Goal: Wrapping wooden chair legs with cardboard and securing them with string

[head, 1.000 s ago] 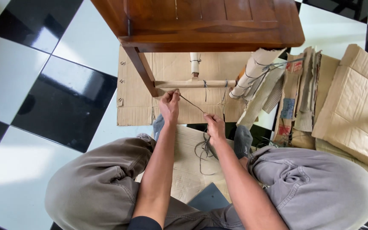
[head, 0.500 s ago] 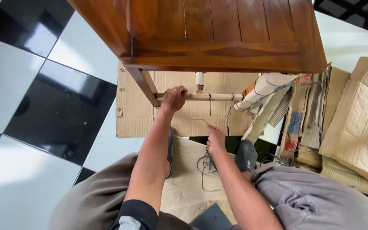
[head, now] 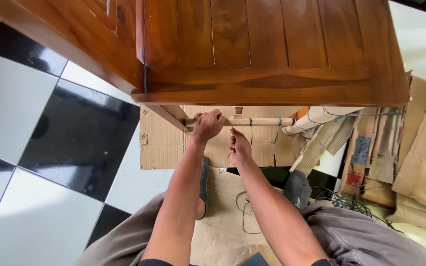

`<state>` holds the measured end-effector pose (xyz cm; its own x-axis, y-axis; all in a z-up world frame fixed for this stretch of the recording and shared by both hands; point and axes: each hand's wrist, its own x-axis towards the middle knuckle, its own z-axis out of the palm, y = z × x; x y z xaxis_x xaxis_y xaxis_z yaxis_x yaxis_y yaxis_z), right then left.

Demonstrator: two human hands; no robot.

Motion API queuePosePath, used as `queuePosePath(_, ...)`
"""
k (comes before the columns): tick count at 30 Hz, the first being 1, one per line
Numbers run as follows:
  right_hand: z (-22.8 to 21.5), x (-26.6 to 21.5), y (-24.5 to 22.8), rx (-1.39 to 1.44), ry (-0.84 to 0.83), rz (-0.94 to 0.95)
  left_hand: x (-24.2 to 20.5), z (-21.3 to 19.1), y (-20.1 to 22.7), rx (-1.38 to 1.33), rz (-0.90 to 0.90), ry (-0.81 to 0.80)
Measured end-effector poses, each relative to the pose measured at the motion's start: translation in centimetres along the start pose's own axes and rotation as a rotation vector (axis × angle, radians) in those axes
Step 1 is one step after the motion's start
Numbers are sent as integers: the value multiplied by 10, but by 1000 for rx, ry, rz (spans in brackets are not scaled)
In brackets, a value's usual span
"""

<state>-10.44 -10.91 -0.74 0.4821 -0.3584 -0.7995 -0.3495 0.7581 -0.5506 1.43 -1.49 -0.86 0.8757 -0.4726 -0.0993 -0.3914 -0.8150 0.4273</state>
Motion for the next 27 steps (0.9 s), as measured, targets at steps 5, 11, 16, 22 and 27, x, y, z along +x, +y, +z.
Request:
queuePosePath(5,5,19,3,89,-176,-10,2,-12,13,27,-45,27)
queuePosePath(11,10,13,-2,68,-271,-27,16,-25,18,14,-272,-230)
queuePosePath(16,11,9,-7,53,-271,-15,30,-24,33,-31,-423,-298)
queuePosePath(22,9,7,-1,-86,-217,-78,28,-49,48,-102,-520,-170)
queuePosePath(27,1,-7,16,-337,-74,-360,24,-36,33,-247,-345,-15)
